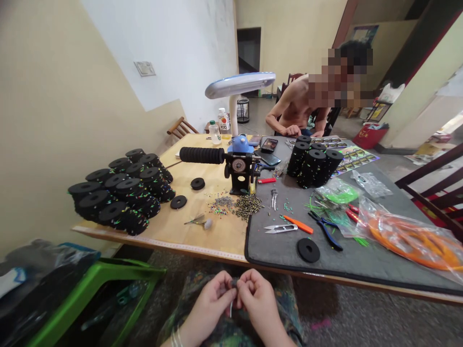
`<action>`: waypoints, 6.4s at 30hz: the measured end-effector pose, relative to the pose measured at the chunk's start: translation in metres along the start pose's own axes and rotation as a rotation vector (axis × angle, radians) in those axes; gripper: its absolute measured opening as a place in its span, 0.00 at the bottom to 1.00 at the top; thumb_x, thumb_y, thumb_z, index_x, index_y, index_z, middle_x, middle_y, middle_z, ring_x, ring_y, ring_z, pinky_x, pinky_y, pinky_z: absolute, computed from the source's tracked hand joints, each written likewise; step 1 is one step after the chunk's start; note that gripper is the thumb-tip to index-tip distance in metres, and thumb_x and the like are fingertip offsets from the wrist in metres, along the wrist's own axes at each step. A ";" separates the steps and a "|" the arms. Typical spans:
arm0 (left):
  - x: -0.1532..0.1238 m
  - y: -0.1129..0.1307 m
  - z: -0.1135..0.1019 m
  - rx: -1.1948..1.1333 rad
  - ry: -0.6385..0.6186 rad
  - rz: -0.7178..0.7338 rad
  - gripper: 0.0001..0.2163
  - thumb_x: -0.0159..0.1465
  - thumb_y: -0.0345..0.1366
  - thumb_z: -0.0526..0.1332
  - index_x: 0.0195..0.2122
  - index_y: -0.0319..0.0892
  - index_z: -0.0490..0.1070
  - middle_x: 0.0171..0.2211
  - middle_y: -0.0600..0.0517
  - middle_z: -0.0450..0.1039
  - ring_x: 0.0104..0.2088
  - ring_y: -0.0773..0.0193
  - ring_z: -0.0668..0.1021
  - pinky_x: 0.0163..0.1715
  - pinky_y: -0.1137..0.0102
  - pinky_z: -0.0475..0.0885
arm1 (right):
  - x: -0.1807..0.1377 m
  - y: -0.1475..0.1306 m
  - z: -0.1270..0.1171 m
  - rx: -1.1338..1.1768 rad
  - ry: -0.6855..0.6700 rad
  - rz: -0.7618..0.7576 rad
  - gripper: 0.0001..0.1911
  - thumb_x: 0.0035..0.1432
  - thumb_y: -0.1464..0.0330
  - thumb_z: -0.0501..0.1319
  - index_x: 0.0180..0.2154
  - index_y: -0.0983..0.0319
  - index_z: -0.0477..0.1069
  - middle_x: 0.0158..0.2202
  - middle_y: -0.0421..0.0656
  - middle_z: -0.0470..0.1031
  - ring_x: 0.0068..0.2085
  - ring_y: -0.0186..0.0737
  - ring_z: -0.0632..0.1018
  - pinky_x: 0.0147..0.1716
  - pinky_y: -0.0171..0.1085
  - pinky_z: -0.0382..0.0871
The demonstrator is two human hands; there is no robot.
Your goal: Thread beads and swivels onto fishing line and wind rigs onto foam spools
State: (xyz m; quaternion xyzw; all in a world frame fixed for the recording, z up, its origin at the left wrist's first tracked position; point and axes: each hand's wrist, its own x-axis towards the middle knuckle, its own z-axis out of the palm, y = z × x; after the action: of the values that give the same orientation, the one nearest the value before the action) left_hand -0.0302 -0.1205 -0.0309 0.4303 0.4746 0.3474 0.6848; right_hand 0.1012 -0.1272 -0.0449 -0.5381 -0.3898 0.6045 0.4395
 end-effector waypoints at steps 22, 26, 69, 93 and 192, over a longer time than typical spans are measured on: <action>0.007 -0.010 -0.006 -0.193 0.058 -0.132 0.13 0.54 0.43 0.65 0.27 0.40 0.64 0.19 0.59 0.64 0.20 0.72 0.66 0.22 0.75 0.59 | -0.011 0.006 0.003 0.065 -0.063 0.235 0.22 0.48 0.50 0.63 0.25 0.61 0.62 0.12 0.34 0.68 0.11 0.23 0.58 0.11 0.25 0.45; 0.006 -0.007 -0.007 -0.051 0.078 -0.053 0.11 0.56 0.42 0.63 0.28 0.41 0.65 0.19 0.59 0.64 0.20 0.72 0.65 0.22 0.75 0.60 | -0.011 0.004 0.004 0.121 -0.076 0.268 0.20 0.48 0.52 0.63 0.25 0.61 0.62 0.12 0.34 0.68 0.11 0.23 0.58 0.11 0.25 0.44; -0.004 0.005 -0.007 0.383 0.123 0.261 0.06 0.61 0.37 0.59 0.28 0.42 0.70 0.27 0.52 0.70 0.29 0.62 0.72 0.30 0.73 0.65 | -0.007 0.001 0.003 0.161 -0.049 0.260 0.24 0.44 0.48 0.65 0.28 0.61 0.62 0.11 0.32 0.67 0.10 0.23 0.57 0.10 0.25 0.44; -0.001 0.003 -0.004 0.334 -0.005 0.082 0.06 0.60 0.35 0.57 0.26 0.41 0.65 0.19 0.57 0.64 0.21 0.68 0.67 0.23 0.74 0.61 | -0.004 0.006 -0.004 0.031 -0.007 0.044 0.26 0.50 0.43 0.58 0.27 0.59 0.57 0.11 0.30 0.63 0.12 0.24 0.56 0.13 0.26 0.45; 0.011 0.029 -0.016 0.195 0.207 0.127 0.13 0.55 0.45 0.64 0.25 0.39 0.72 0.19 0.56 0.66 0.21 0.69 0.65 0.23 0.74 0.60 | 0.001 -0.025 -0.004 0.011 -0.134 0.068 0.19 0.49 0.53 0.63 0.25 0.61 0.63 0.12 0.29 0.59 0.14 0.25 0.56 0.15 0.28 0.47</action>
State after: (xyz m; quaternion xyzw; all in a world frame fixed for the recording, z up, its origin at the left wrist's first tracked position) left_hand -0.0441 -0.0955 -0.0110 0.4858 0.5460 0.3848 0.5638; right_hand 0.1079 -0.1186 -0.0220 -0.5069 -0.3967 0.6556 0.3947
